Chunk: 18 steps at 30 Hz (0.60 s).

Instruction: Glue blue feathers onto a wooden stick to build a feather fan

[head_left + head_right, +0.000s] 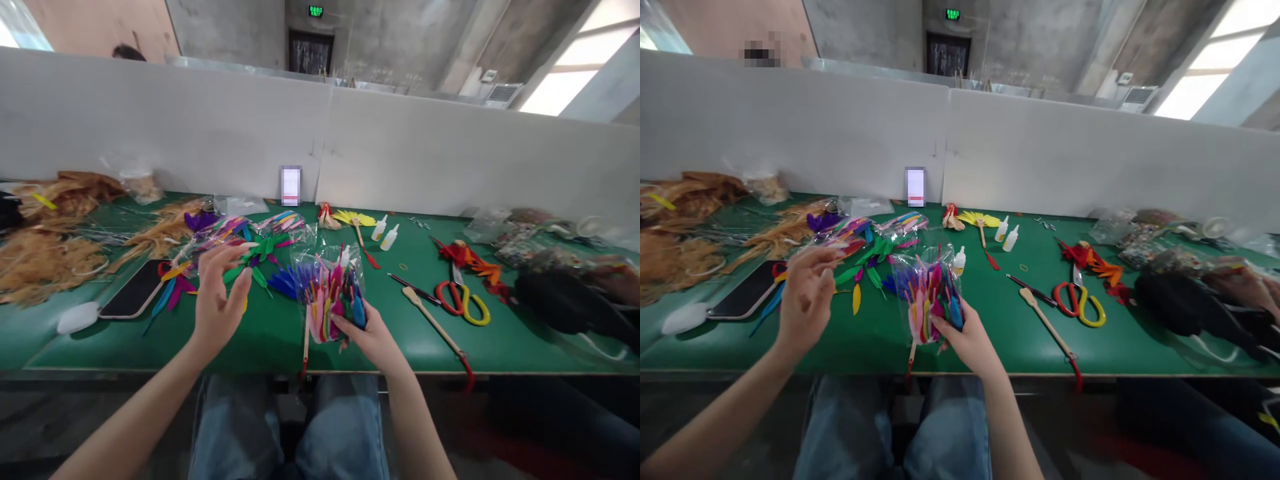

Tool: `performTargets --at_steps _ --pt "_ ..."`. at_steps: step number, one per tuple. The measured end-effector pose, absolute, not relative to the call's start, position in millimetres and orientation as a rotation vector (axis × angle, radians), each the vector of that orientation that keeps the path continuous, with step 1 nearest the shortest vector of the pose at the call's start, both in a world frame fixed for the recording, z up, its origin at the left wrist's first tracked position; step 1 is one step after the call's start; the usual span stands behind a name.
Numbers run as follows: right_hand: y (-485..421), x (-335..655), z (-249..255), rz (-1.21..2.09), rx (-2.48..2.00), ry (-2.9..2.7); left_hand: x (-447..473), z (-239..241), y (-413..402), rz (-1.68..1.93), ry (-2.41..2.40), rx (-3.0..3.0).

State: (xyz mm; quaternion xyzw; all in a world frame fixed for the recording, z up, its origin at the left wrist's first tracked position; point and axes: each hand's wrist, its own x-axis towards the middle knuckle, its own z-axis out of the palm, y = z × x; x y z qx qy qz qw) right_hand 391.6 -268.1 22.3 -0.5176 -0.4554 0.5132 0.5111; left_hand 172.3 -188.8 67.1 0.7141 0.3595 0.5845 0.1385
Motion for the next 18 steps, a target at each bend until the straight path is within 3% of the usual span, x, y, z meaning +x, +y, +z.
performTargets --at_steps 4,9,18 --pt "-277.4 403.0 19.8 1.249 -1.283 -1.177 187.1 100.6 -176.6 1.266 1.005 2.520" --pt "-283.4 401.5 17.2 1.204 -1.365 -1.217 204.0 110.2 -155.5 0.611 0.762 2.318" --pt "-283.4 401.4 22.6 1.152 -1.248 -1.331 206.0 119.3 -151.6 0.265 0.608 2.426"
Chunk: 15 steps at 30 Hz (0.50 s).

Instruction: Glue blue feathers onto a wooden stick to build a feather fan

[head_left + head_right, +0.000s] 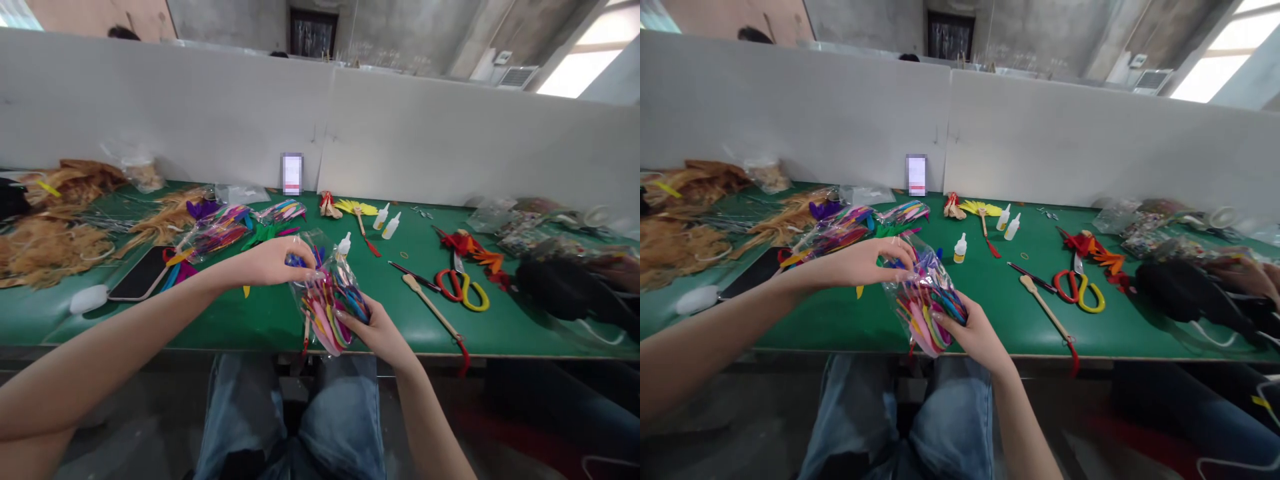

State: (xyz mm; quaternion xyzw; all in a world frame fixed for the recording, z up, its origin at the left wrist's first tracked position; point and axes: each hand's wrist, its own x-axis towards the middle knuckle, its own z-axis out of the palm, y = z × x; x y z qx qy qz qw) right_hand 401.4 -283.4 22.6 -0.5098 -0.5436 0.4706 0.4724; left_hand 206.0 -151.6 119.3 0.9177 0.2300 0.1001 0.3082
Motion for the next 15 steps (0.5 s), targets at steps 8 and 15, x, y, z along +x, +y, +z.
performTargets --at_steps 8,15 --pt "-285.5 391.4 14.0 0.995 -1.282 -1.371 214.4 97.5 -160.9 0.284 0.715 2.351" --pt "-285.4 387.6 8.8 1.049 -1.305 -1.174 207.6 95.5 -166.9 0.555 0.810 2.321"
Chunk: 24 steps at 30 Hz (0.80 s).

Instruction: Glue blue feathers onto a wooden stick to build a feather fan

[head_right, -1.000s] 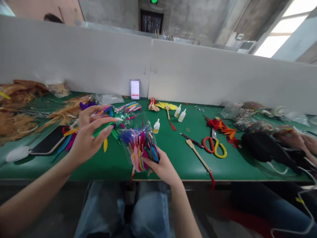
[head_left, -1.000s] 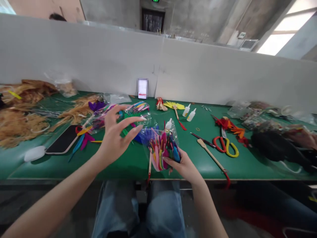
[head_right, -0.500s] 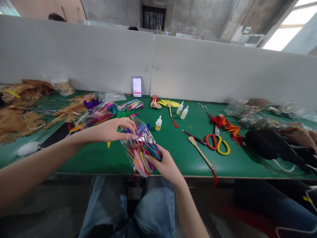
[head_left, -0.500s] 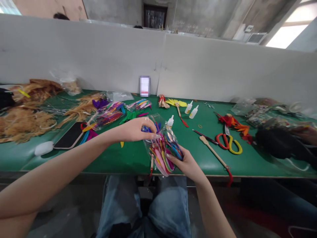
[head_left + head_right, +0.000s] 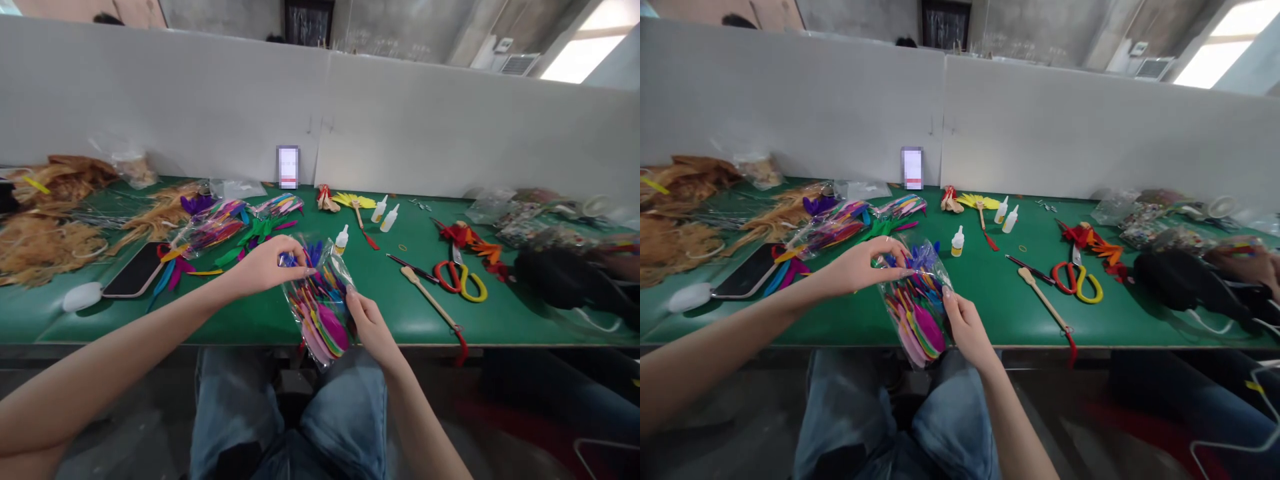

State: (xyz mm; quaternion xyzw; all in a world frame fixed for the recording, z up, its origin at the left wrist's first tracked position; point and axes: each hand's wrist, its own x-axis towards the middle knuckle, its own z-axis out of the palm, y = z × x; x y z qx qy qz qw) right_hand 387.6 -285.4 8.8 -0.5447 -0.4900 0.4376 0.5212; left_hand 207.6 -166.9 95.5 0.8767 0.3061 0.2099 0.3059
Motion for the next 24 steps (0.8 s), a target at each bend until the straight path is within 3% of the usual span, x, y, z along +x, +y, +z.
performTargets --at_steps 9,15,24 --pt "-282.8 382.8 9.0 0.989 -1.318 -1.161 198.0 100.1 -176.8 0.737 0.782 2.393" --pt "-283.8 381.2 5.5 0.814 -1.348 -1.154 191.7 96.9 -171.5 0.573 0.680 2.648" --pt "-283.3 379.6 2.5 0.825 -1.367 -1.154 186.3 106.8 -167.5 0.213 0.590 2.527"
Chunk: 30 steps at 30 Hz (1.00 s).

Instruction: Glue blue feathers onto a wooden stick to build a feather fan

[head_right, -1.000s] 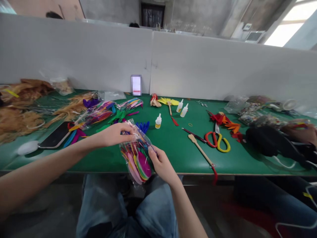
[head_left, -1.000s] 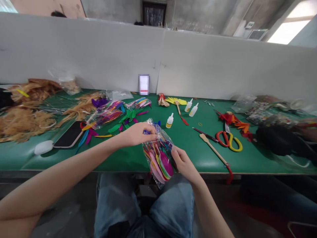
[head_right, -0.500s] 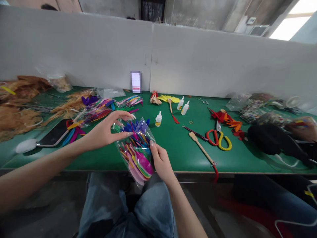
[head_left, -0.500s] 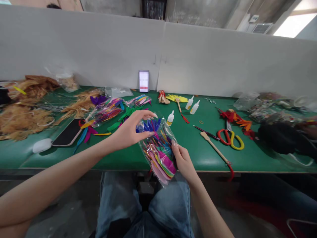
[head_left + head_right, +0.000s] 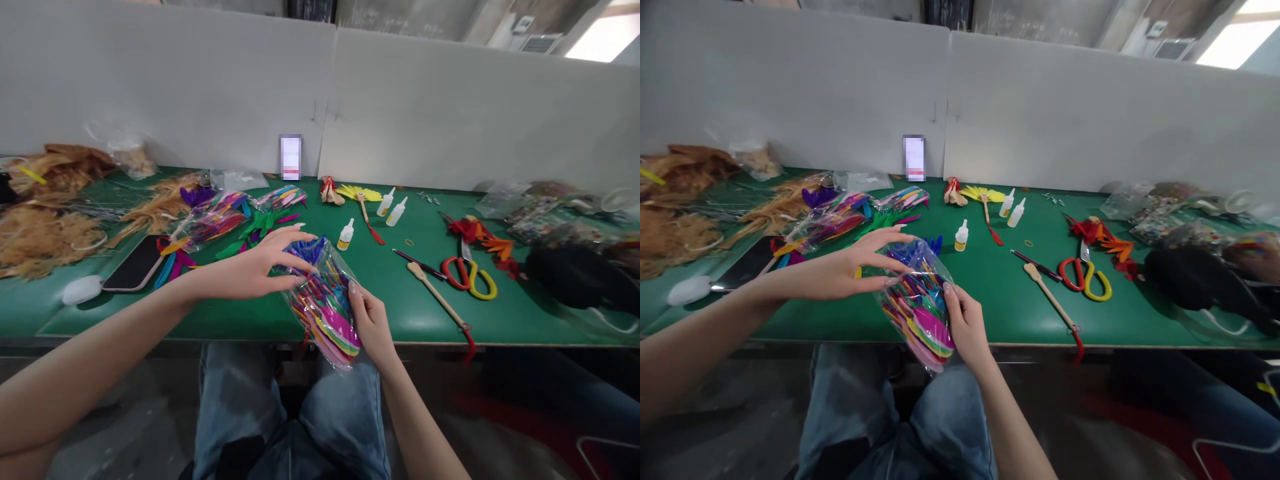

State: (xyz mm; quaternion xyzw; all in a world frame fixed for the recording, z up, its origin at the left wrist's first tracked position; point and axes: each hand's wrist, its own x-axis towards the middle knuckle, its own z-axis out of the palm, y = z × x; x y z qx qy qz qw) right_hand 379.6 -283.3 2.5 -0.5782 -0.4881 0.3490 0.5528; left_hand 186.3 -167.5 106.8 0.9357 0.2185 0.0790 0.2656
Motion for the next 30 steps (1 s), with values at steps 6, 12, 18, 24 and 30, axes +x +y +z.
performTargets --at_steps 6,12,18,24,30 --pt "-283.9 379.4 2.3 0.769 -1.407 -1.169 186.3 108.2 -167.0 0.027 0.618 2.449" --pt "-284.3 381.7 -3.7 0.725 -1.422 -1.226 187.6 104.8 -163.8 -0.017 0.593 2.363" --pt "-283.9 379.7 -5.3 0.689 -1.458 -1.257 196.8 94.4 -160.3 0.131 0.688 2.358" --pt "-284.8 380.3 -7.2 0.685 -1.463 -1.239 196.2 102.5 -160.1 0.038 0.730 2.225" --pt "-287.2 382.1 -8.5 0.680 -1.466 -1.227 196.3 108.9 -161.7 0.028 0.661 2.208"
